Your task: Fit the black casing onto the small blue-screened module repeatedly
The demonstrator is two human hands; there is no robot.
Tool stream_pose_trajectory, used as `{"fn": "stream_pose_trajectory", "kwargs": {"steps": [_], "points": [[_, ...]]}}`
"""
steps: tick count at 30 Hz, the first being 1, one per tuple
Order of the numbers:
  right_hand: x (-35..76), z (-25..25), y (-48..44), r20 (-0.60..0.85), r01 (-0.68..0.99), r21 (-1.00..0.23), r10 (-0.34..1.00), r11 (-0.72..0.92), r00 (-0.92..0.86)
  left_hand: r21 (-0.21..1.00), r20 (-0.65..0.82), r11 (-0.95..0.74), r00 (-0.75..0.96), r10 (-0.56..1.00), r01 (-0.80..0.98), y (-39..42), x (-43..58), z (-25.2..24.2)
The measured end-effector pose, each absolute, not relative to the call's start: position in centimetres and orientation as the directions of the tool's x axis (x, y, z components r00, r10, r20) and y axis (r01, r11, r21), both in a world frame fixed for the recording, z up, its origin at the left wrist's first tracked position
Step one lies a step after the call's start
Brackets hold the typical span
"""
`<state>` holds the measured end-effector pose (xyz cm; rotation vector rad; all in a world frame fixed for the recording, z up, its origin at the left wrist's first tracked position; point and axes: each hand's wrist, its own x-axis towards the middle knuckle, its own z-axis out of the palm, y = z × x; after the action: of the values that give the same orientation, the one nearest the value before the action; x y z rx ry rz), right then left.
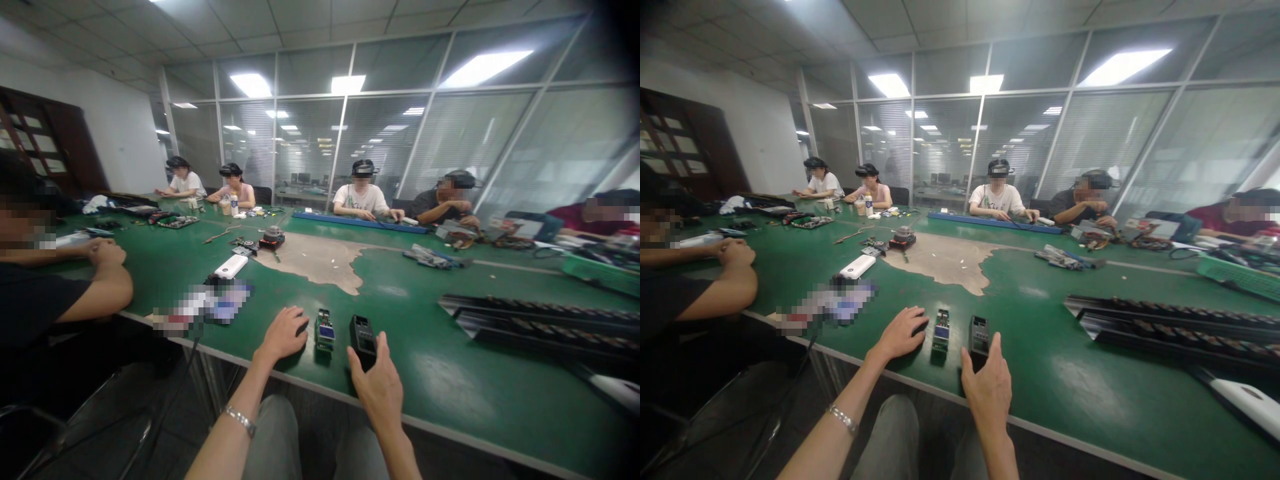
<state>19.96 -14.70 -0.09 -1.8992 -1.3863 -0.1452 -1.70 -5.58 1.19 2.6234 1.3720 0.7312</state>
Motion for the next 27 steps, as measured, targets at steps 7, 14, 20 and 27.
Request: {"fn": "stream_pose_trajectory", "kwargs": {"steps": [7, 14, 20, 27], "points": [[20.1, 0.0, -14.6, 0.478, 0.859, -0.502, 0.796, -0.1, 0.372, 0.287, 0.373, -0.59, 0.479, 0.795, 0.755, -5.5, -1.6, 1.0], [17.8, 3.8, -14.1, 0.497, 0.756, -0.654, 0.762, 0.014, 0.415, 0.322, 0.368, -0.575, 0.461, 0.808, 0.752, -5.8, -1.6, 1.3], [14.7, 5.0, -13.1, 0.512, 0.805, -0.587, 0.807, 0.079, 0.295, 0.333, 0.373, -0.581, 0.463, 0.804, 0.743, -5.7, -1.8, 1.3], [13.4, 4.8, -12.5, 0.471, 0.873, -0.488, 0.843, 0.001, 0.262, 0.341, 0.374, -0.576, 0.455, 0.808, 0.743, -5.7, -1.9, 1.2]]}}
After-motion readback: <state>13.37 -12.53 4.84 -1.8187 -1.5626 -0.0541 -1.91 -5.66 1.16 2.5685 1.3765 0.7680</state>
